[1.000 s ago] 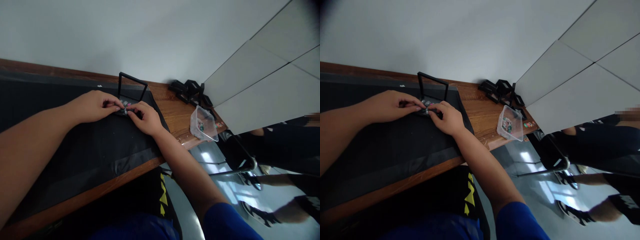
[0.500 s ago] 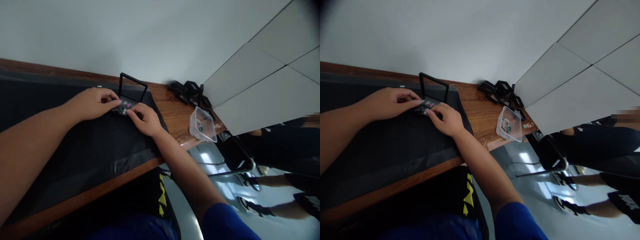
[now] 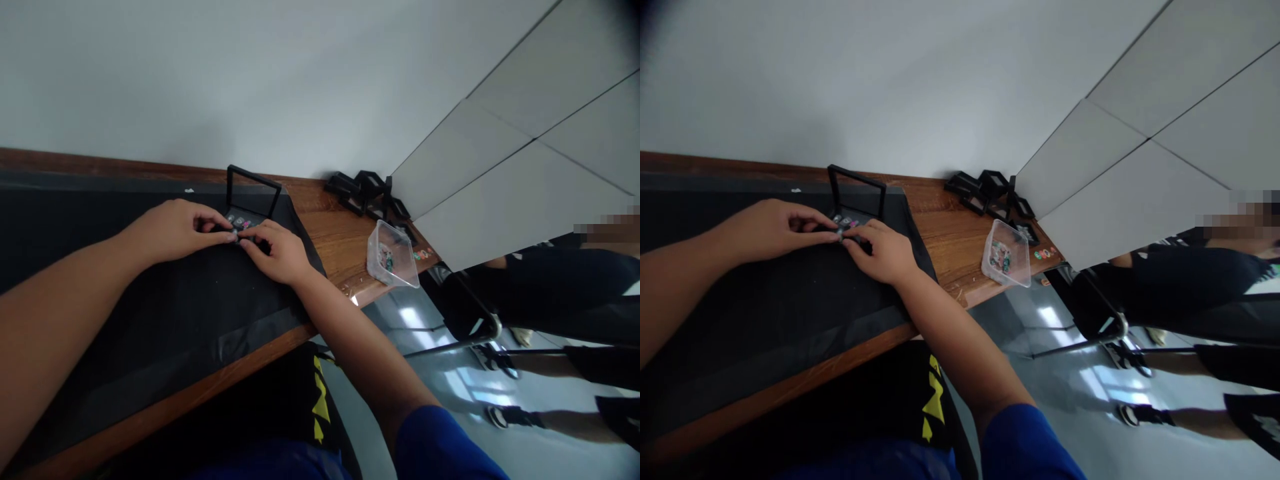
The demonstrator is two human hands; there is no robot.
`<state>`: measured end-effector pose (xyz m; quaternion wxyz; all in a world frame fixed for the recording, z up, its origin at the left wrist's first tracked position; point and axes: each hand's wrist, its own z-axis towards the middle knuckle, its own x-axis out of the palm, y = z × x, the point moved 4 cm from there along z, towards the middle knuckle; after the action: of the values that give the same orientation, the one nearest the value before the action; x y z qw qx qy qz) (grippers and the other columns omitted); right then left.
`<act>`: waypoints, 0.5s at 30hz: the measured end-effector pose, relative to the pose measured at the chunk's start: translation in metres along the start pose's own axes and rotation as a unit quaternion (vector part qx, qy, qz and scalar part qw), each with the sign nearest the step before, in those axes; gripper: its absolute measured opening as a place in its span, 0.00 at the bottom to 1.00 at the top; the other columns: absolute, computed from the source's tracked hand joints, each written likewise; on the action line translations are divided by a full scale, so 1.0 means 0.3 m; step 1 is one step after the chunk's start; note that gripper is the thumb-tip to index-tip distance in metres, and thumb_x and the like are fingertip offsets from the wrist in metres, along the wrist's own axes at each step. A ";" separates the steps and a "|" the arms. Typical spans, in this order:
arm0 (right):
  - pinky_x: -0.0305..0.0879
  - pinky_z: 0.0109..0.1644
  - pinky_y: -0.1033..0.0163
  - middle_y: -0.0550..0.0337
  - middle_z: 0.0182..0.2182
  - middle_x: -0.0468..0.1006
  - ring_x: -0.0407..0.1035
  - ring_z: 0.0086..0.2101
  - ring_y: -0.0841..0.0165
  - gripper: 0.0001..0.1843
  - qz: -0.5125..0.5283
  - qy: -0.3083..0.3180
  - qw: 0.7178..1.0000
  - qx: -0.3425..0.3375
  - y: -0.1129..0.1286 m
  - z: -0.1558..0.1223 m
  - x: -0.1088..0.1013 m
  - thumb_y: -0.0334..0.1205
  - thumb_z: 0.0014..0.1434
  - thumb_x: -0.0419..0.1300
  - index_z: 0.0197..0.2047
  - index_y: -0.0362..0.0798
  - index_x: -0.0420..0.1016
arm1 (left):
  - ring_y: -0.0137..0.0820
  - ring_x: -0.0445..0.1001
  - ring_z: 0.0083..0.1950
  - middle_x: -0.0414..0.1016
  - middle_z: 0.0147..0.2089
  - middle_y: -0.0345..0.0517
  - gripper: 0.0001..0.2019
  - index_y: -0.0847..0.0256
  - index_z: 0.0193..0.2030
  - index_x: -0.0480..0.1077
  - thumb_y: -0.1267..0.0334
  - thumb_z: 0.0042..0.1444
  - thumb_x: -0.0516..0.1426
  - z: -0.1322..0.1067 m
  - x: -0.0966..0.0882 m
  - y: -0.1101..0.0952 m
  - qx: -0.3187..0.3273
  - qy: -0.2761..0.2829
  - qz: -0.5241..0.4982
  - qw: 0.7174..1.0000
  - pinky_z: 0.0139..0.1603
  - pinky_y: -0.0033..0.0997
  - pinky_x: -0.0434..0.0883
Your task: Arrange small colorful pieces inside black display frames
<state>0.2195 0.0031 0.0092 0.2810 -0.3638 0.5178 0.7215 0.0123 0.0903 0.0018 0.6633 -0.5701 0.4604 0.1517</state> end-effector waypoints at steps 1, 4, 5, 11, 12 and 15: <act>0.71 0.51 0.64 0.59 0.49 0.85 0.78 0.46 0.69 0.13 -0.001 0.002 1.000 0.001 0.001 0.000 0.001 0.46 0.79 0.68 0.61 0.54 0.89 | 0.42 0.74 0.33 0.74 0.28 0.44 0.27 0.48 0.48 0.90 0.32 0.53 0.67 0.002 0.001 0.006 0.003 0.005 -0.007 1.000 0.35 0.44 0.62; 0.72 0.52 0.64 0.60 0.49 0.85 0.78 0.46 0.68 0.13 -0.002 0.004 1.000 0.004 0.001 0.004 0.003 0.45 0.78 0.68 0.61 0.54 0.89 | 0.41 0.74 0.32 0.74 0.27 0.44 0.27 0.47 0.48 0.91 0.31 0.53 0.67 0.006 0.003 0.019 0.013 0.013 -0.019 1.000 0.33 0.44 0.60; 0.72 0.52 0.64 0.60 0.48 0.85 0.78 0.46 0.68 0.13 -0.002 0.004 1.000 0.005 0.001 0.006 0.002 0.44 0.78 0.68 0.61 0.55 0.89 | 0.41 0.74 0.32 0.75 0.28 0.44 0.28 0.48 0.50 0.91 0.31 0.54 0.67 0.005 0.003 0.021 0.016 0.010 -0.021 1.000 0.33 0.44 0.60; 0.70 0.48 0.63 0.60 0.47 0.85 0.77 0.43 0.68 0.11 0.013 -0.003 1.000 0.001 -0.008 0.009 -0.001 0.42 0.77 0.69 0.59 0.54 0.90 | 0.38 0.71 0.31 0.76 0.31 0.43 0.33 0.51 0.60 0.89 0.33 0.59 0.62 -0.011 0.001 -0.002 0.004 -0.011 -0.006 1.000 0.35 0.42 0.60; 0.69 0.47 0.64 0.60 0.46 0.85 0.77 0.43 0.69 0.10 0.020 -0.003 1.000 -0.005 -0.009 0.007 0.000 0.41 0.77 0.69 0.57 0.53 0.90 | 0.38 0.72 0.32 0.76 0.31 0.44 0.34 0.51 0.60 0.89 0.32 0.58 0.61 -0.014 0.000 -0.007 -0.001 -0.012 -0.002 1.000 0.36 0.42 0.60; 0.68 0.45 0.64 0.61 0.43 0.84 0.76 0.41 0.70 0.07 0.035 -0.001 0.999 -0.025 -0.011 0.003 0.003 0.40 0.76 0.69 0.52 0.52 0.91 | 0.39 0.73 0.33 0.78 0.34 0.45 0.35 0.50 0.57 0.88 0.29 0.54 0.62 -0.014 0.000 -0.016 -0.006 -0.010 0.005 1.000 0.37 0.43 0.63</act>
<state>0.2214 0.0049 0.0067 0.2475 -0.3515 0.5118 0.7438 0.0140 0.0851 0.0050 0.6635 -0.5701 0.4562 0.1635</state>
